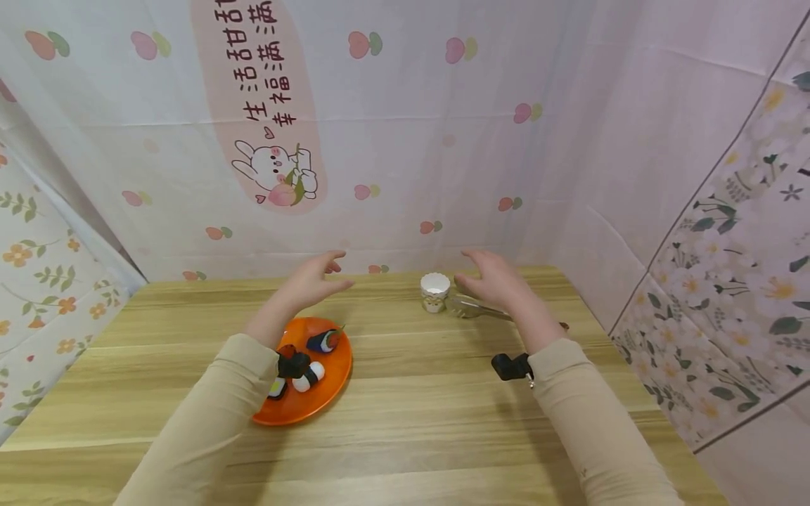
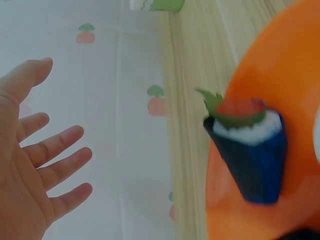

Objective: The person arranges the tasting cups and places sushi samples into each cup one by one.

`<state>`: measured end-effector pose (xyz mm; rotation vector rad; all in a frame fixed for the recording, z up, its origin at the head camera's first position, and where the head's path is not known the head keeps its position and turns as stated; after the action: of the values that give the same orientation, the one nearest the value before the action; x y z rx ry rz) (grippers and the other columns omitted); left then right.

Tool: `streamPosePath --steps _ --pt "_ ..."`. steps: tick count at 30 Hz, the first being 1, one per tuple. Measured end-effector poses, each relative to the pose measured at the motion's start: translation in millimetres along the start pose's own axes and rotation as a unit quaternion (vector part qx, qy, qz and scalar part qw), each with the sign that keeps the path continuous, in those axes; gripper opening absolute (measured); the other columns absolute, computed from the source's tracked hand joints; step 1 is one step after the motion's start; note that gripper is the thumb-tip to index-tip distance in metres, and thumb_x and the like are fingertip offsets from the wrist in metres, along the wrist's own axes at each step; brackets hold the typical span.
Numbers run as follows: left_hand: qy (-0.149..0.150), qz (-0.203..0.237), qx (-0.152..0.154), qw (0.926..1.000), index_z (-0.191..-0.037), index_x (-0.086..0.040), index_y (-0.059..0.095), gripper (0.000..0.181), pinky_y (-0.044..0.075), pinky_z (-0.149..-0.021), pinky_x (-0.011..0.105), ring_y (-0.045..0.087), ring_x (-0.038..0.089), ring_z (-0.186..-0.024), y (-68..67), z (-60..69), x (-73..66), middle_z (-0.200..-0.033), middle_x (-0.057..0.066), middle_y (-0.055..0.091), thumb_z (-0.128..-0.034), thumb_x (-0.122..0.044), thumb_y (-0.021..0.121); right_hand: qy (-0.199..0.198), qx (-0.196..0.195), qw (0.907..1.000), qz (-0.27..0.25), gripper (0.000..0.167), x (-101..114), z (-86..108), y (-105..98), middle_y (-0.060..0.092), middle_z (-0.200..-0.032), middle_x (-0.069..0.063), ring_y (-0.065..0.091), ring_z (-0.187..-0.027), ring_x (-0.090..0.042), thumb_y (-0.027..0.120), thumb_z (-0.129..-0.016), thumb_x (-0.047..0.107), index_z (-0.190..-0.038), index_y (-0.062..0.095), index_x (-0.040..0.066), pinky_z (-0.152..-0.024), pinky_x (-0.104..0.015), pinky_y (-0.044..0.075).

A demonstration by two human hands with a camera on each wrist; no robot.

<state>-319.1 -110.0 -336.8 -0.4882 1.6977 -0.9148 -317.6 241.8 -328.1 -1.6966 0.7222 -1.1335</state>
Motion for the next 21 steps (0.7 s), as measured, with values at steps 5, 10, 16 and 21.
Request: streamPosePath --steps 5,10,16,21 --pt "0.003 0.029 0.011 0.9995 -0.148 -0.009 0.035 0.070 0.044 -0.095 0.048 0.051 0.035 -0.117 9.0 -10.3 -9.0 -0.130 0.018 0.053 -0.0902 -0.036 0.065 0.012 0.000 0.9997 -0.023 0.064 -1 -5.0 -1 0.035 -0.146 -0.023 0.038 -0.128 -0.044 0.054 -0.098 0.035 -0.148 0.032 0.001 -0.103 -0.057 0.031" --pt "0.006 0.047 0.012 0.9988 -0.148 -0.009 0.035 0.067 0.046 -0.092 0.046 0.053 0.033 -0.113 20.7 -19.9 -14.2 -0.129 0.018 0.053 -0.0925 -0.033 0.063 0.014 0.002 0.9995 -0.027 0.061 -6 -12.5 1 0.037 -0.146 -0.023 0.040 -0.127 -0.043 0.055 -0.098 0.029 -0.147 0.033 0.000 -0.102 -0.056 0.034" --pt "0.004 0.056 0.019 0.9983 -0.148 -0.009 0.034 0.064 0.046 -0.092 0.045 0.053 0.030 -0.114 36.4 -25.5 -16.0 -0.131 0.014 0.055 -0.0942 -0.031 0.061 -0.002 0.018 0.9996 -0.022 0.057 -5 -24.2 8 0.040 -0.143 -0.024 0.044 -0.123 -0.042 0.057 -0.096 0.020 -0.145 0.036 -0.002 -0.099 -0.055 0.037" --pt "-0.005 0.075 0.023 0.9969 -0.148 -0.011 0.035 0.064 0.046 -0.093 0.047 0.051 0.032 -0.117 44.9 -28.5 -19.1 -0.133 0.017 0.052 -0.0935 -0.030 0.062 -0.018 0.026 0.9994 -0.015 0.056 1 -30.6 16 0.043 -0.140 -0.025 0.047 -0.120 -0.043 0.059 -0.093 0.015 -0.143 0.039 -0.003 -0.097 -0.055 0.040"
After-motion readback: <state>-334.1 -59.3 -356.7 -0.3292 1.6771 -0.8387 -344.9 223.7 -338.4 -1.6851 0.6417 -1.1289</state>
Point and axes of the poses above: each hand's wrist, its own z-axis away from the middle knuckle, its own y-axis out of the palm, x = y × z, the point moved 1 cm from there along -z, towards the middle knuckle
